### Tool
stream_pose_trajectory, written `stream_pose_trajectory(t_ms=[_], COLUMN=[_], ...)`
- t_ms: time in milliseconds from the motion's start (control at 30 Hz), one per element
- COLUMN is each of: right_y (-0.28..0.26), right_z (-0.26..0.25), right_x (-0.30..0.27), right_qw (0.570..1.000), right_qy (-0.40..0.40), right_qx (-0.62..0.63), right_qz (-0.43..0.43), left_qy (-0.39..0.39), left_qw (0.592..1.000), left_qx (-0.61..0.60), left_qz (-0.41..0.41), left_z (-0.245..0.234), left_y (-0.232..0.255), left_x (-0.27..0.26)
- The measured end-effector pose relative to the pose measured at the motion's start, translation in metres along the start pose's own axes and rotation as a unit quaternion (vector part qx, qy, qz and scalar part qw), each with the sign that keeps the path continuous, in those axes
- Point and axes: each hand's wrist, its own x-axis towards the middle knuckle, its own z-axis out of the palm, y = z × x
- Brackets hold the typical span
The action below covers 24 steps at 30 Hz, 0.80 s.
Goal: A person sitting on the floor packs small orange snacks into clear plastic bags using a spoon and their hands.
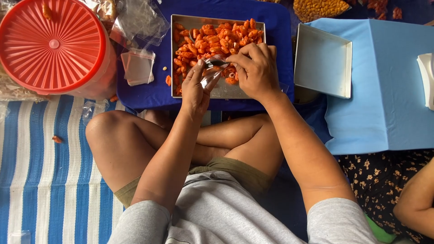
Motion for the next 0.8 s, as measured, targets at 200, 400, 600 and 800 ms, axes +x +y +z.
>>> stream_pose_trajectory(t_ms=[200,400,600,800], right_y=[0.001,0.013,0.033,0.027], right_z=[0.005,0.019,0.033,0.05], right_x=[-0.008,-0.028,-0.074,-0.117], right_qw=[0.998,0.993,0.992,0.977], right_qy=[-0.021,0.106,0.035,0.0], right_qx=[0.014,-0.015,-0.081,-0.141], right_qz=[-0.058,-0.047,0.085,0.162], left_qy=[-0.009,0.013,0.017,-0.009], left_qw=[0.996,0.993,0.974,0.95], left_qx=[0.087,0.088,0.155,0.224], left_qz=[-0.015,0.081,0.167,0.218], left_z=[-0.01,-0.017,-0.039,-0.056], left_y=[0.009,0.027,0.056,0.077], left_x=[-0.001,-0.001,-0.013,-0.031])
